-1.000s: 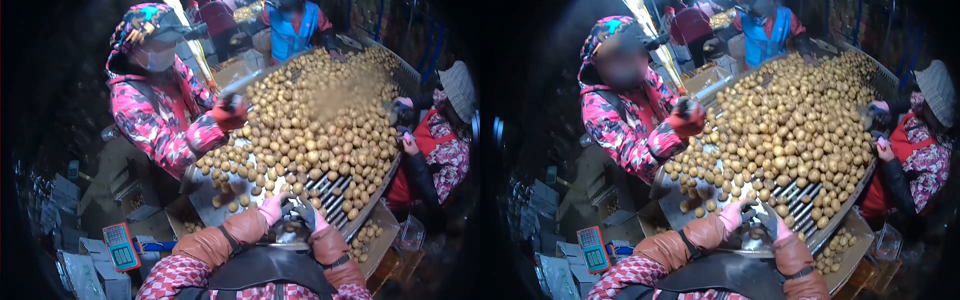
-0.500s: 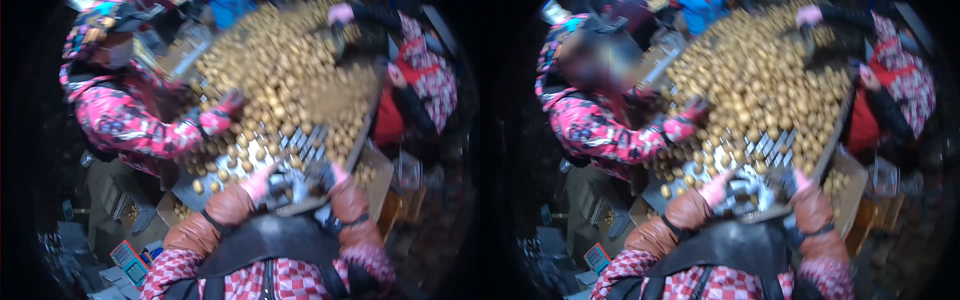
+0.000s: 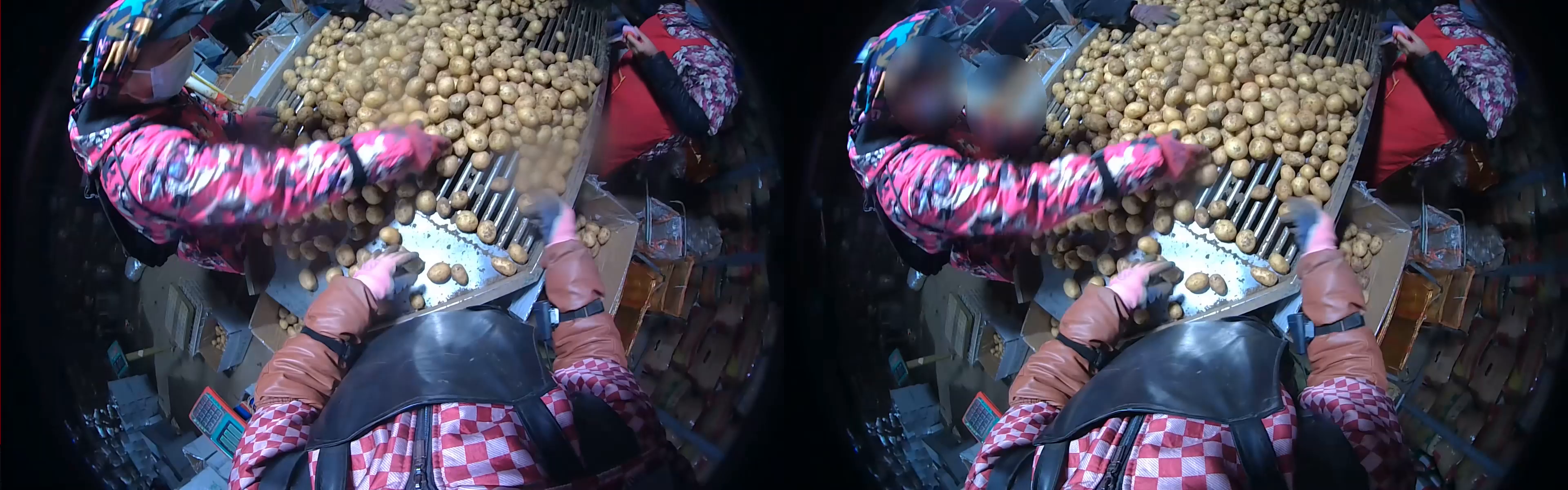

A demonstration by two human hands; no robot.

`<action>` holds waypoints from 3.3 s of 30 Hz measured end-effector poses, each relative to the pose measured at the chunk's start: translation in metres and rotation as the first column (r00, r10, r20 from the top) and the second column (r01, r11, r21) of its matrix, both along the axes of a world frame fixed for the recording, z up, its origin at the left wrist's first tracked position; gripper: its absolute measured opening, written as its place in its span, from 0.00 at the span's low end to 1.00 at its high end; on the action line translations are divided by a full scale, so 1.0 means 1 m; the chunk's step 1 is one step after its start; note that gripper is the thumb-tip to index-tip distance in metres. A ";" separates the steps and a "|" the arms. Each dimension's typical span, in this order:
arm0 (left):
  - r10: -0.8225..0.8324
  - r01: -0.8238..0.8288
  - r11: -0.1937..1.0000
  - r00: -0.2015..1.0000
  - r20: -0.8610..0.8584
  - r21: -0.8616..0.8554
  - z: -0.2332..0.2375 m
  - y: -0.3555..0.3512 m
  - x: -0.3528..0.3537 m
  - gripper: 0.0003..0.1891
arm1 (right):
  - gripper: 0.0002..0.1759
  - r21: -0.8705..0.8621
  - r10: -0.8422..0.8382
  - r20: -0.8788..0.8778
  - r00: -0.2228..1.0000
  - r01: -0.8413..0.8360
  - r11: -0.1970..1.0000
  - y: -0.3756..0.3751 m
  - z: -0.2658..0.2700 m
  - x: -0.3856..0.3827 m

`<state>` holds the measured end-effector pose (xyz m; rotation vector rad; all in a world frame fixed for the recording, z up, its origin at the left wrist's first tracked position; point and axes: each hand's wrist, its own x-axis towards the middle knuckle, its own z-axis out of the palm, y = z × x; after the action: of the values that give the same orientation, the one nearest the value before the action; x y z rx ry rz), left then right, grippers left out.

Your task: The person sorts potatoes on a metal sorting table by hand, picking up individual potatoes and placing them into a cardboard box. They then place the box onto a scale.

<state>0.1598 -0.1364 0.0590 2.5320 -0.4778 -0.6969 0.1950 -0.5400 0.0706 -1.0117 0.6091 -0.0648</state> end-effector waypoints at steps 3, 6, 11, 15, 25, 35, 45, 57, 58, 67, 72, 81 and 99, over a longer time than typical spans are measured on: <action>0.236 -0.168 0.904 0.963 0.131 -0.393 0.011 0.017 -0.012 0.22 | 0.26 -0.702 0.319 0.116 0.941 -0.149 0.696 0.004 -0.085 -0.001; 0.568 -0.549 0.823 0.801 0.187 -0.145 0.001 0.053 -0.010 0.23 | 0.40 -0.902 0.059 -0.425 0.903 -0.418 -0.105 -0.013 -0.130 0.019; 0.557 -0.565 0.794 0.824 0.107 0.224 -0.020 0.054 0.026 0.42 | 0.32 -0.855 0.661 -0.400 0.635 -0.518 -0.020 0.091 -0.105 -0.002; 0.269 -0.269 0.963 0.963 -0.013 -0.014 -0.004 0.007 0.001 0.35 | 0.26 -0.862 0.690 -0.451 0.566 -0.475 -0.174 0.110 -0.015 -0.020; 0.737 -0.721 -0.082 0.421 -0.529 -0.688 0.101 0.110 0.051 0.15 | 0.18 -0.760 0.680 -0.174 0.712 -0.536 0.367 0.082 -0.017 -0.010; 0.366 -0.586 0.730 0.770 -0.523 -0.352 0.075 0.076 -0.033 0.19 | 0.15 -0.468 0.970 -0.130 0.205 -0.875 0.122 0.091 0.047 -0.003; 0.383 -0.641 0.701 0.708 -0.594 -0.312 0.045 0.068 -0.128 0.18 | 0.14 -0.335 0.839 -0.206 0.503 -0.842 0.422 0.126 0.037 -0.114; 0.343 -0.388 0.921 0.842 -0.417 -0.027 0.004 0.091 -0.157 0.21 | 0.18 -0.426 0.858 -0.514 -0.008 -0.866 -0.263 0.134 0.032 -0.103; 0.338 -0.420 0.903 0.823 -0.456 -0.088 0.001 0.092 -0.157 0.21 | 0.18 -0.410 0.885 -0.466 -0.006 -0.885 -0.222 0.132 0.035 -0.104; 0.348 -0.422 0.906 0.781 -0.519 -0.027 0.022 0.083 -0.134 0.21 | 0.17 -0.439 0.883 -0.466 0.059 -0.882 -0.173 0.129 0.042 -0.094; 0.438 -0.495 0.756 0.869 -0.230 -0.429 -0.033 0.103 -0.119 0.22 | 0.19 -0.482 0.849 -0.007 0.528 -0.746 0.460 0.115 -0.016 -0.089; 0.238 -0.228 0.969 0.962 -0.130 0.091 0.054 0.112 -0.080 0.22 | 0.20 -0.726 0.896 -0.403 0.186 -0.661 -0.189 0.122 0.045 -0.083; -0.787 0.713 0.481 0.094 -0.610 -0.510 0.000 -0.253 -0.001 0.16 | 0.18 -0.321 -0.185 -0.304 0.935 0.082 0.943 0.028 0.053 -0.366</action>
<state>0.1593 -0.3897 0.0586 1.3454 -1.4407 -2.0194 -0.1706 -0.5120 0.1233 -1.2917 0.9998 -0.1142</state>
